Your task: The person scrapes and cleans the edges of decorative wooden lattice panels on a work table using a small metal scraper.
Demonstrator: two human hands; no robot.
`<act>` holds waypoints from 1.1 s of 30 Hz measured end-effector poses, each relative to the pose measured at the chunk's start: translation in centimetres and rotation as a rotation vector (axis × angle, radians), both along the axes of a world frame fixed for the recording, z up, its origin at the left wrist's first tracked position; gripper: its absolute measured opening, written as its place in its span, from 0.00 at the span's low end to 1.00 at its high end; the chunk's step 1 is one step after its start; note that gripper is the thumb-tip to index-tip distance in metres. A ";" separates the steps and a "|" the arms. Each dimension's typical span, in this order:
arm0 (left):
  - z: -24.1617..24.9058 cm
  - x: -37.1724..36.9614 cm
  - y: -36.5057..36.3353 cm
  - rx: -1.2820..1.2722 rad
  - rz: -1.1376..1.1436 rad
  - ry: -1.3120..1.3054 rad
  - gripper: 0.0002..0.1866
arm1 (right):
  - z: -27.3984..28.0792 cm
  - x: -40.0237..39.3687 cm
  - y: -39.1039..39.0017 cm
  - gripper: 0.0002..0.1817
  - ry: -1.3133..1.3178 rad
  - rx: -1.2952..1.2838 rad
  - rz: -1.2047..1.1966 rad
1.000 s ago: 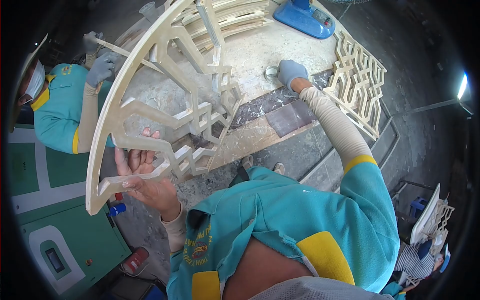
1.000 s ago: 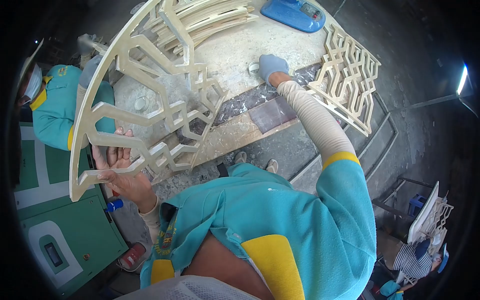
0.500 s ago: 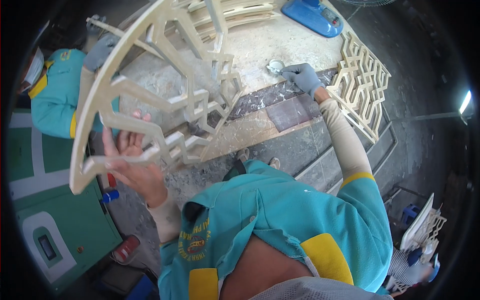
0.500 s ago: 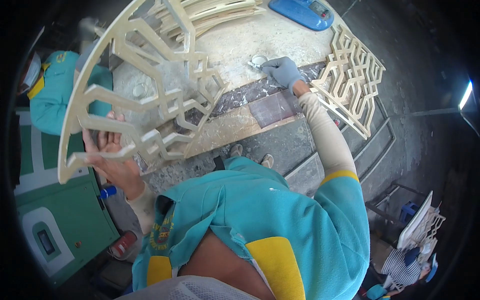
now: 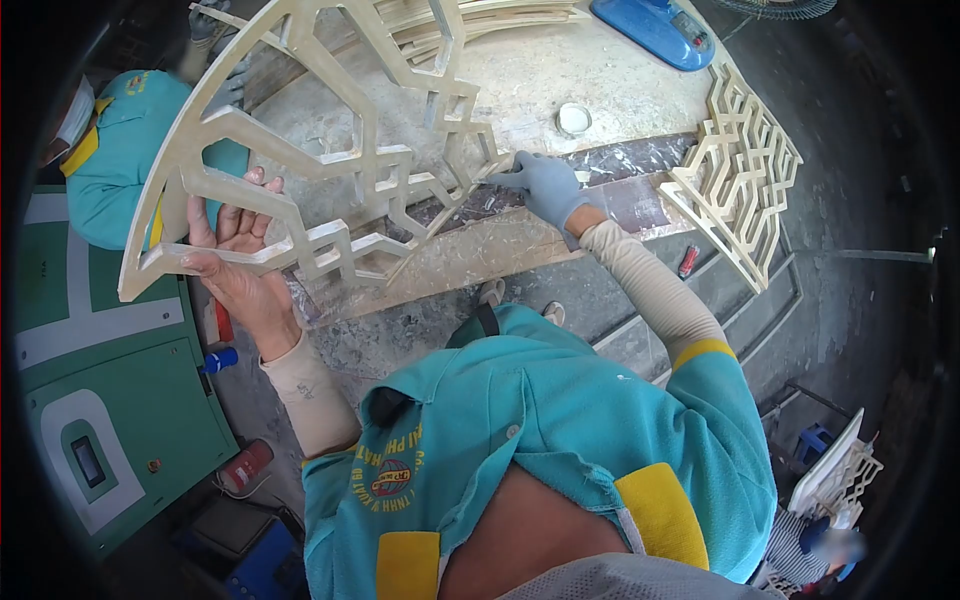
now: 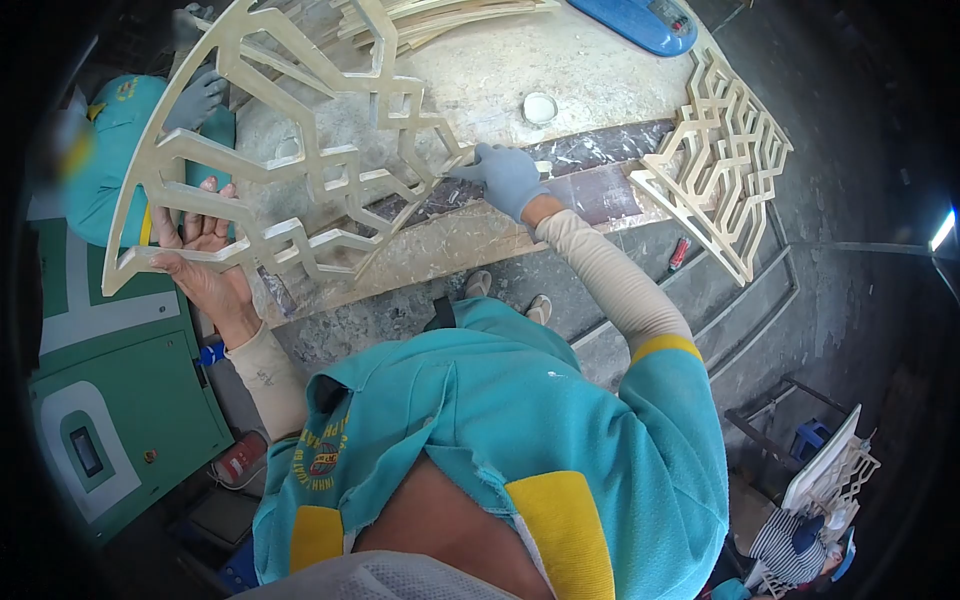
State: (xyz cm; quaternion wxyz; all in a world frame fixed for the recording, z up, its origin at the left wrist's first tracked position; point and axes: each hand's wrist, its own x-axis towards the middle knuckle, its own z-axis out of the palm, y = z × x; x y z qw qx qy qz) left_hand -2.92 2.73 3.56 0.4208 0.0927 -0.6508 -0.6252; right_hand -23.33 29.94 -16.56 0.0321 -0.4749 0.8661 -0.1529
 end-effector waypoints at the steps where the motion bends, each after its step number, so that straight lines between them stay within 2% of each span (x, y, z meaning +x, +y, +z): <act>1: 0.0 -0.1 -0.1 0.003 0.011 0.003 0.52 | -0.6 -0.1 -0.3 0.31 0.030 -0.005 0.030; 8: -0.2 0.0 -0.2 0.013 0.007 -0.005 0.52 | -0.2 -0.8 0.5 0.31 0.214 0.027 -0.047; 11: -0.3 -0.1 -0.1 0.005 0.023 0.004 0.52 | 0.4 -0.7 0.7 0.29 0.149 0.020 -0.097; 16: -0.5 -0.1 0.0 0.030 0.041 0.020 0.52 | 0.7 3.4 -2.0 0.24 -0.130 0.072 -0.452; 24: -0.4 -0.2 0.3 0.006 0.060 0.016 0.52 | 2.0 5.1 -2.3 0.27 -0.300 0.113 -0.352; 27: -0.5 0.0 0.4 0.000 0.058 0.000 0.53 | 0.7 5.9 -2.7 0.27 -0.287 -0.033 -0.400; 29: -0.2 -0.1 0.3 -0.008 0.057 -0.006 0.53 | 0.5 7.2 -2.9 0.26 -0.201 0.077 -0.367; 33: -0.1 -0.1 0.6 -0.012 0.060 -0.013 0.54 | 1.4 6.1 -1.8 0.27 -0.258 0.089 -0.319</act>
